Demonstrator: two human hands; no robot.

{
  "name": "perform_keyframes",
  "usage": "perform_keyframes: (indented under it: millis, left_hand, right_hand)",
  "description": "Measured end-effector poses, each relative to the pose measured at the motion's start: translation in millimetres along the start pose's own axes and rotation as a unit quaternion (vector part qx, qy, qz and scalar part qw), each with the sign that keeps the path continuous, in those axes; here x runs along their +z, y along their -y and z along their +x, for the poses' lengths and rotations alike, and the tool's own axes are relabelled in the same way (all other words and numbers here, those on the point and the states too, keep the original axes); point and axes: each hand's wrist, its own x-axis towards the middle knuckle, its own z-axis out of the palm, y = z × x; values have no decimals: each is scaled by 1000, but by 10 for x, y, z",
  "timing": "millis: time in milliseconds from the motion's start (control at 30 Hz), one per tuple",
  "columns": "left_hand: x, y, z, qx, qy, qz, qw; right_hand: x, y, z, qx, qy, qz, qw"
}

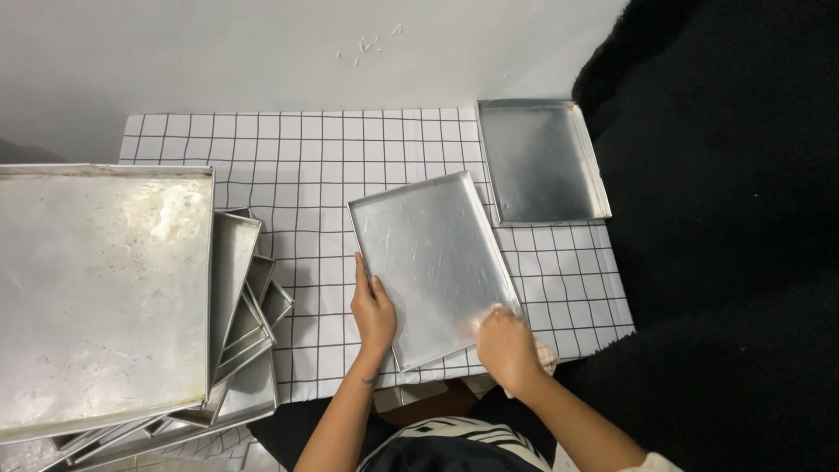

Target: Wiping down several metal baking trays with a cloth on a tiled table surface.

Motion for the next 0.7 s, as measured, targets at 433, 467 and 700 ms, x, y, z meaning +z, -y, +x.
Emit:
perform_keyframes:
  millis: [433,467,700]
  left_hand:
    - [-109,-170,-43,-14,-19,-47,999]
    - [-167,-343,-83,-45,4,-37,998]
    - [-175,-353,-71,-83,51,0,995]
  right_hand:
    - [-842,327,19,-324,-57,408,852]
    - [-959,127,-18,-307,-37,568,762]
    - [-764,-420,729,88,-158,495,850]
